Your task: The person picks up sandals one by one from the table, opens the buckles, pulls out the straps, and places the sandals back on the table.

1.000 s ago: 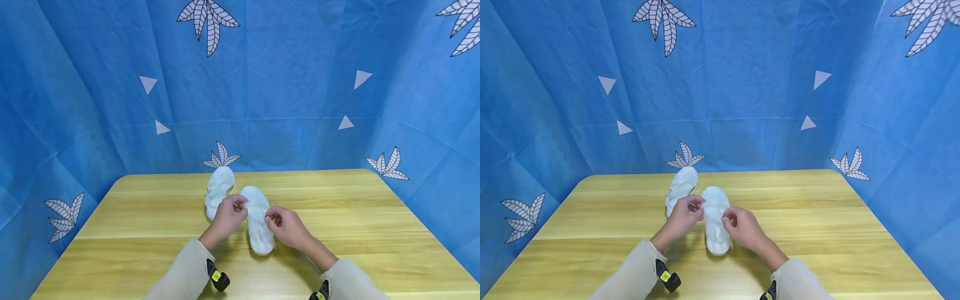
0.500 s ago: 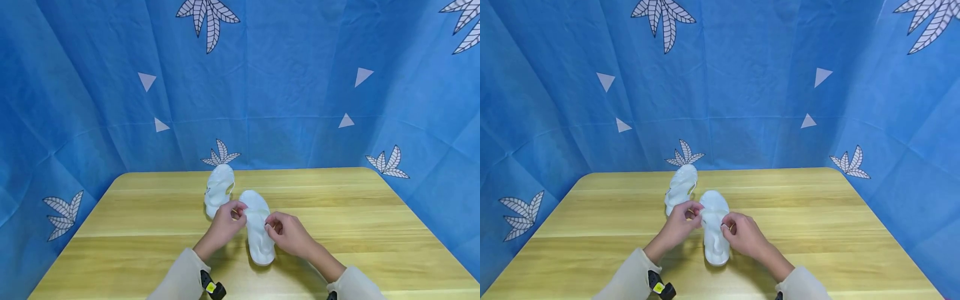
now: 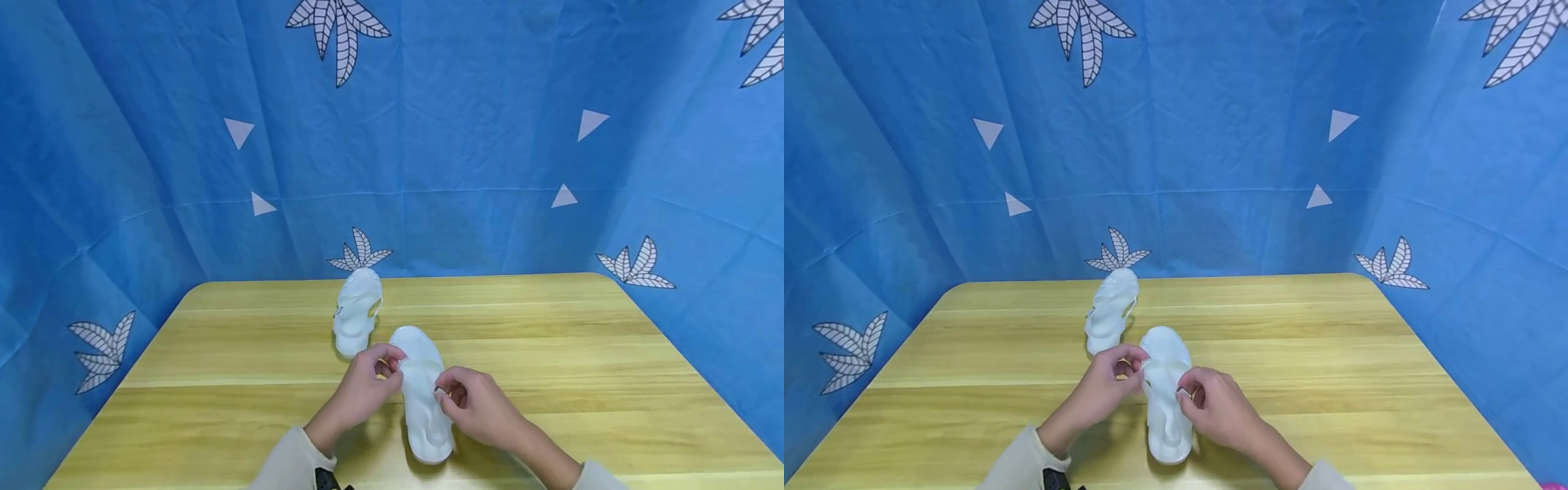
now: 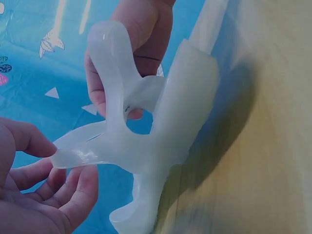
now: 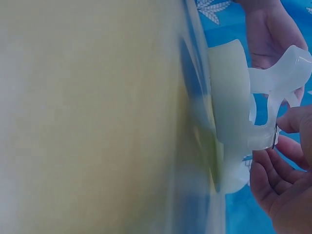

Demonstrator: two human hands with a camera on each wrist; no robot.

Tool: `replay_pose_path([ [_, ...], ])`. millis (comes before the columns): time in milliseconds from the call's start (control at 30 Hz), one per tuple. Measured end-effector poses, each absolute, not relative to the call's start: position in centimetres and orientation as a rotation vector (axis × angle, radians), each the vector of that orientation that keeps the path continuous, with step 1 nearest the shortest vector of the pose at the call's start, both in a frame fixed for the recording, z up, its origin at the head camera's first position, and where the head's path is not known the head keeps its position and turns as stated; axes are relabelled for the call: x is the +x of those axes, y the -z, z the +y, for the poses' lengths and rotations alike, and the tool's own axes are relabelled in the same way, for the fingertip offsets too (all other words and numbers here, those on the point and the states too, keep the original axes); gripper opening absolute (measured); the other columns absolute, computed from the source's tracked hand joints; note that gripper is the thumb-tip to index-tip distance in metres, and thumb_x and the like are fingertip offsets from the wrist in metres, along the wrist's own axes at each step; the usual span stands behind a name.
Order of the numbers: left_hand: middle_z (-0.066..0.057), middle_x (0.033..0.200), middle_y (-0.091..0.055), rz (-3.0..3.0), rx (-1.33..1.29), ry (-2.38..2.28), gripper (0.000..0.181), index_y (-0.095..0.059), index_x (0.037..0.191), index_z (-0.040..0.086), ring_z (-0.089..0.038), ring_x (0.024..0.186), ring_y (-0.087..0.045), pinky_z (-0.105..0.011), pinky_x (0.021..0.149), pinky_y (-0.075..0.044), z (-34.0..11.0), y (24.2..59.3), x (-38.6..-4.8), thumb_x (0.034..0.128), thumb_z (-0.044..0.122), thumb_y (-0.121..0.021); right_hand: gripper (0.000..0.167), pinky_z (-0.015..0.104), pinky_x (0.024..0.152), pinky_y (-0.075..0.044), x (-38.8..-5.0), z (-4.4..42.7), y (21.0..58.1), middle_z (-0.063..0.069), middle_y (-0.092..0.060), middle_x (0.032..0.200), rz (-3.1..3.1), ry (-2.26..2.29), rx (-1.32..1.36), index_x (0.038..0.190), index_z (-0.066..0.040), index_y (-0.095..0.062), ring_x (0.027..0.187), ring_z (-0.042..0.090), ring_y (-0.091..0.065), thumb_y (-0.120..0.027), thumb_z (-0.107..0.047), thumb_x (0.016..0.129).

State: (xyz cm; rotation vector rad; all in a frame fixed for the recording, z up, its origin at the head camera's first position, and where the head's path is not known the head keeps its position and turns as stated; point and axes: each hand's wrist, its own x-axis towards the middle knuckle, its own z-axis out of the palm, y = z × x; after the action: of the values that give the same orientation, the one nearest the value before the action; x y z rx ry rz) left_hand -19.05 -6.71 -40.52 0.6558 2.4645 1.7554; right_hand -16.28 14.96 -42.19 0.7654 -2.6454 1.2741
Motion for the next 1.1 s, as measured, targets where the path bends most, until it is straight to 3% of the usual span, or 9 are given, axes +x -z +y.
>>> replay_pose_path([
  [500,-0.007,0.087,-0.051,2.386,0.688,-1.737,0.023,-0.058,0.105,-0.005,-0.011,0.071,-0.057,-0.023,0.062,-0.051,-7.6,41.0,-17.1,0.0827,-0.005,-0.055,0.004,0.020,0.055,-0.050,-14.1,14.7,43.4,-0.006,-0.060,0.077,-2.596,-1.376,0.819,0.088,-0.009,-0.061,0.064,-0.001,-0.053,-0.064,-0.009,0.086],
  [667,-0.008,0.090,-0.052,2.384,0.703,-1.720,0.025,-0.058,0.109,-0.004,-0.012,0.074,-0.058,-0.022,0.063,-0.051,-7.4,41.1,-17.1,0.0845,-0.003,-0.055,0.005,0.022,0.059,-0.051,-14.0,14.9,43.7,-0.004,-0.061,0.080,-2.608,-1.503,0.802,0.092,-0.011,-0.061,0.068,0.001,-0.056,-0.063,-0.015,0.090],
  [933,-0.012,0.105,-0.058,2.508,0.845,-1.619,0.028,-0.059,0.113,0.001,-0.023,0.094,-0.058,-0.025,0.073,-0.052,-6.7,40.5,-17.8,0.0853,0.003,-0.061,0.019,0.026,0.066,-0.054,-14.0,16.0,44.6,0.009,-0.063,0.095,-2.595,-1.859,0.696,0.101,-0.002,-0.061,0.078,0.007,-0.062,-0.063,-0.016,0.090],
  [1100,-0.004,0.117,-0.059,2.577,1.030,-1.442,0.029,-0.061,0.115,0.005,-0.021,0.111,-0.055,-0.038,0.086,-0.051,-6.1,39.7,-18.7,0.0863,0.007,-0.064,0.024,0.027,0.066,-0.054,-13.8,16.4,45.0,0.012,-0.062,0.093,-2.587,-2.029,0.619,0.105,0.005,-0.058,0.075,0.010,-0.061,-0.061,-0.015,0.091],
])
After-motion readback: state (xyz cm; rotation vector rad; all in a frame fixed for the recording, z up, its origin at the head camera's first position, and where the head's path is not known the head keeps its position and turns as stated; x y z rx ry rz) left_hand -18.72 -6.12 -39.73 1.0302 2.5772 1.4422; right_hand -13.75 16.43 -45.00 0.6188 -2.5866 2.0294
